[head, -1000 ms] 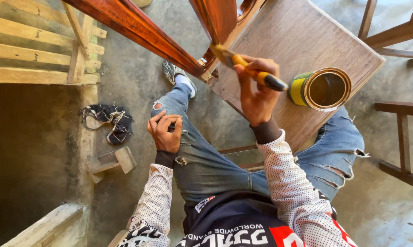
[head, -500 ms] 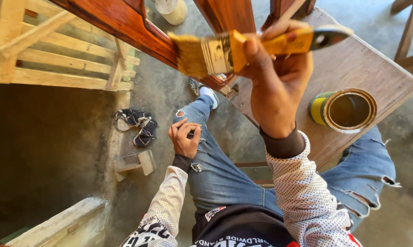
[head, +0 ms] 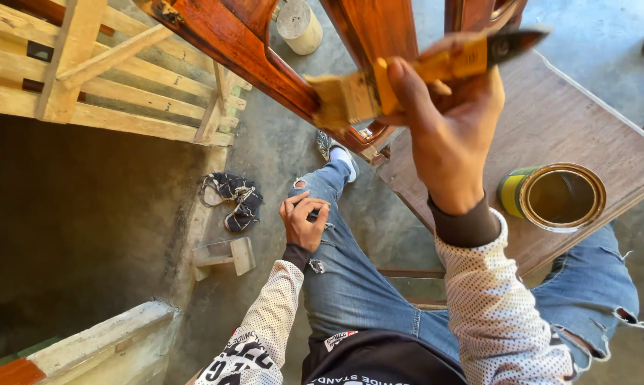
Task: Applying paint or varnish to a wooden chair using a paintbrush.
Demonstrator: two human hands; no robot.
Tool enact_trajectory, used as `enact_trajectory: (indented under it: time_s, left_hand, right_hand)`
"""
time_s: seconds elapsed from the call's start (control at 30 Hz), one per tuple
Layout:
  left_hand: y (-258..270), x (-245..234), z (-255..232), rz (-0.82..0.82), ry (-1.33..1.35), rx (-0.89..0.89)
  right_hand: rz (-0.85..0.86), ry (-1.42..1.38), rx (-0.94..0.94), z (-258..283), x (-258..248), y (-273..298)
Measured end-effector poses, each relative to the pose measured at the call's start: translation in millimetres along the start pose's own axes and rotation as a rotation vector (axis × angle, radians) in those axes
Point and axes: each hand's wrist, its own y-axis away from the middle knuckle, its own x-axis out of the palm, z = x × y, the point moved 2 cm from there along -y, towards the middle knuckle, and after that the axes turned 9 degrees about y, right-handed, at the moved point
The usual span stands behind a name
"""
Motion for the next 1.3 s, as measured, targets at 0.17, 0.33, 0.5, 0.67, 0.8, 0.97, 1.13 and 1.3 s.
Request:
enact_trajectory:
  time_s: [0.17,0.33,0.5,0.67,0.8,0.97,1.13,1.3]
  left_hand:
    - [-1.1,-0.7,-1.3,-0.007,0.006,-0.004]
    - [-0.4,1.6,4.5,-0.01,0.012,-0.008]
    - [0.3,0.0,2.7,-0.03,0.016,-0.031]
    - [-0.7,3.3,4.9,-0.031,-0.008,-0.028]
    - [-0.1,4.2,7.1,-0.045,-0.003,-0.035]
    - [2.4,12.4,25.9,-0.127,-0.001,-0.013]
    - [3.4,14.8,26.1,-0.122,0.006,-0.021]
    - [2.7,14.7,25.0,-0.108,0.011,-0.002]
  right_hand:
    - [0.006,-0.389,-0.089,33.5,26.7,-15.4]
    - [-0.135,-0.483,-0.131,18.7,20.6,3.7]
    - [-0.159,-0.093,-0.604,16.9,15.0,17.1]
    - [0.127,0.095,-0.824,57.8,24.9,17.9]
    - [0.194,0.102,-0.867,46.1,34.6,14.8]
    - [0.037,0.15,-0.886,5.2,21.7,35.8]
    - [-0.055,0.15,-0.864,4.3,15.6,41.0]
    - [-0.112,0.051,-0.994,41.4,43.5,15.7]
